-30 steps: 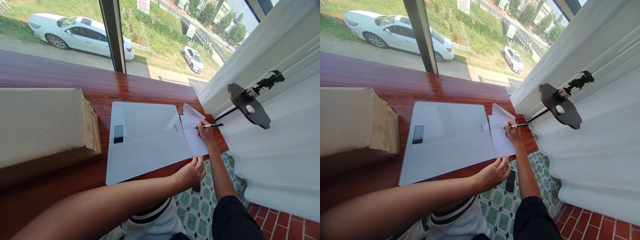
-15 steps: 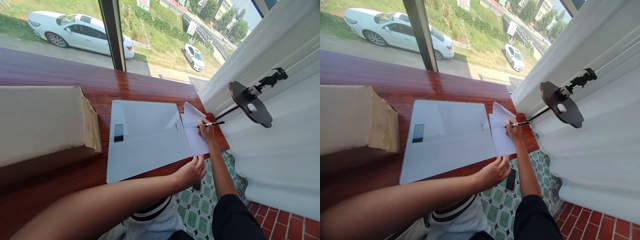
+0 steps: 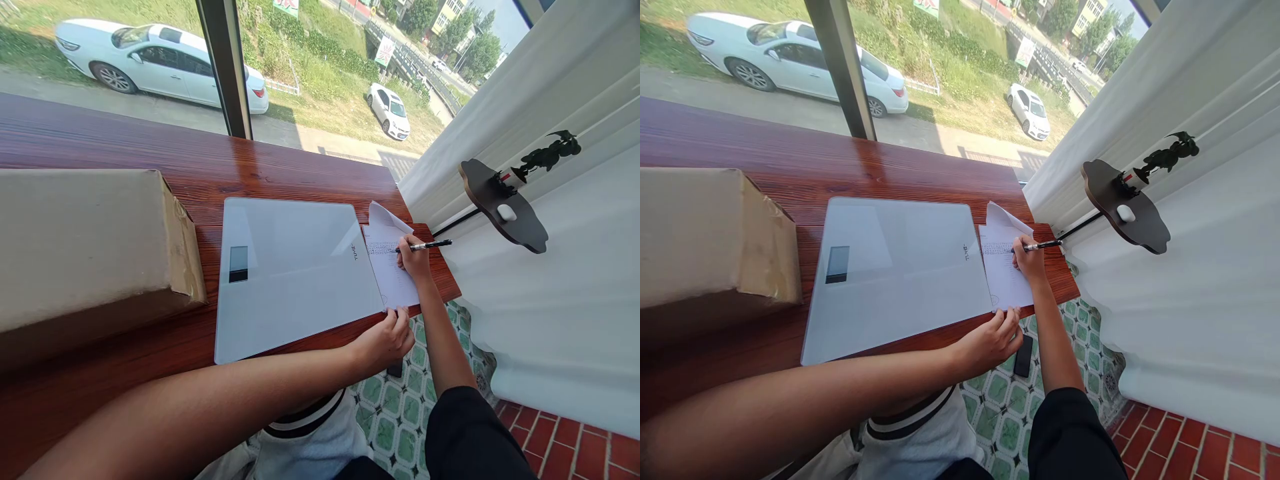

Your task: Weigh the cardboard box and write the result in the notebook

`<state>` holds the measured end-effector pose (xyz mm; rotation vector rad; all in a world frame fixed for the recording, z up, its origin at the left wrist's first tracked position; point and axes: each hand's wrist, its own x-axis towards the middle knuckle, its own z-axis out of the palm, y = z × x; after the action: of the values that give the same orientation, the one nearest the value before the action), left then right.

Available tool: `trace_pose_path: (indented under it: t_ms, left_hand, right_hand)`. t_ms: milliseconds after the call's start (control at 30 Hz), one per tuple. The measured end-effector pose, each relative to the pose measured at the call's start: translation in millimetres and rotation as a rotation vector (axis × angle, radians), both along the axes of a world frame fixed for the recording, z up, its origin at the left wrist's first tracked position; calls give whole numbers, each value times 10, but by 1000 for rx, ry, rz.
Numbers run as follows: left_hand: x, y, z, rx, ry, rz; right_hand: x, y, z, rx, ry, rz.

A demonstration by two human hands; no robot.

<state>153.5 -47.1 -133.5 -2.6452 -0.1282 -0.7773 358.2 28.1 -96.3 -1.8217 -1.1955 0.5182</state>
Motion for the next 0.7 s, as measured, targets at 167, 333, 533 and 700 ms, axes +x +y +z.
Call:
trace_pose_path:
  t_ms: [167,333,533,700]
  left_hand:
    - [-3,2,2,-13,-13,-8]
    - [-14,11,25,-15,-1,-11]
    - [-41,24,63,-15,24,-14]
    - [-35,24,44,-10,11,-14]
  right_hand:
    - [29,1,-29,4,-12,20]
    - [63,-2,-69,-5,5,27]
    - [38,2,-47,-9,23,-27]
    - [35,-2,-45,30,-3,-22]
